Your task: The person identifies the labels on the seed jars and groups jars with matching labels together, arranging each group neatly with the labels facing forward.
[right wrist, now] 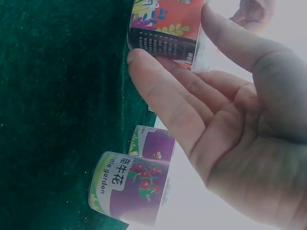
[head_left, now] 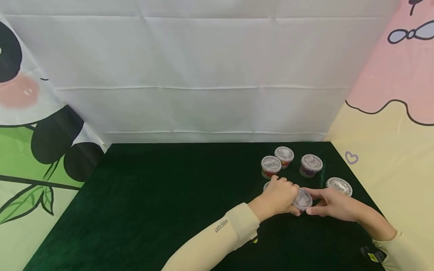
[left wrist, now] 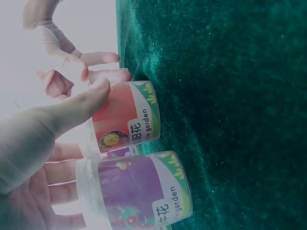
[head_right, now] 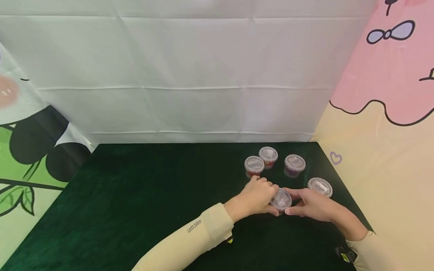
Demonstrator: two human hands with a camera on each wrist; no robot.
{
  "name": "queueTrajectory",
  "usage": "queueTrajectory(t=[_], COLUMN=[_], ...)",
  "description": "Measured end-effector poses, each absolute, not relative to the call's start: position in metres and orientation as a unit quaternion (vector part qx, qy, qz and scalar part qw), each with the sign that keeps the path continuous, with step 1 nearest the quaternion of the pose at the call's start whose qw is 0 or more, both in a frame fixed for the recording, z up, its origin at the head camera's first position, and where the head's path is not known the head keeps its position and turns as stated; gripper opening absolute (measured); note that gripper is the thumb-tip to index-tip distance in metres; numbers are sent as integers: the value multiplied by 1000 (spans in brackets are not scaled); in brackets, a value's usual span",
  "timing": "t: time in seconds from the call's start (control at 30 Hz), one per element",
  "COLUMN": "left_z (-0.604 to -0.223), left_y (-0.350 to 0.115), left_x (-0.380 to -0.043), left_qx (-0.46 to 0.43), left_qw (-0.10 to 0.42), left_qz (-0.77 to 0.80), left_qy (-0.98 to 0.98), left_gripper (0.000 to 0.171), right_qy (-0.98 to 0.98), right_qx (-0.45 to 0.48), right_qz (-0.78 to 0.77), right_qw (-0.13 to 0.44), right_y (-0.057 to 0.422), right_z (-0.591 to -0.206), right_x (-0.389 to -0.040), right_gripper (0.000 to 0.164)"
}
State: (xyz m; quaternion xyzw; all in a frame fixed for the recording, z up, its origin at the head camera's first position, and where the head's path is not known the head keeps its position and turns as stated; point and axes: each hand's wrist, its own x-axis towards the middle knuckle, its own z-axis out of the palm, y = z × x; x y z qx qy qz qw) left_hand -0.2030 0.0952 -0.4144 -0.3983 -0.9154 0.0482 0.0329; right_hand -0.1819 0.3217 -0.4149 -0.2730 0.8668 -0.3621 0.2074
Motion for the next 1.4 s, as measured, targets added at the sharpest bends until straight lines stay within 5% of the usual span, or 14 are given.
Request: queueTrajectory(t=[1.4], left_z=[-417], left_y=[91], left_x=[-210], left_qx=[-419], left_qw=[26], left_qz=[11], left_qy=[-907], left_gripper=[68], right_qy=[875], right_qx=[-297], right_qz=[-339], right_qw=[175], right_y=[323], right_z=[-411], right_x=[-184], right_gripper=[68])
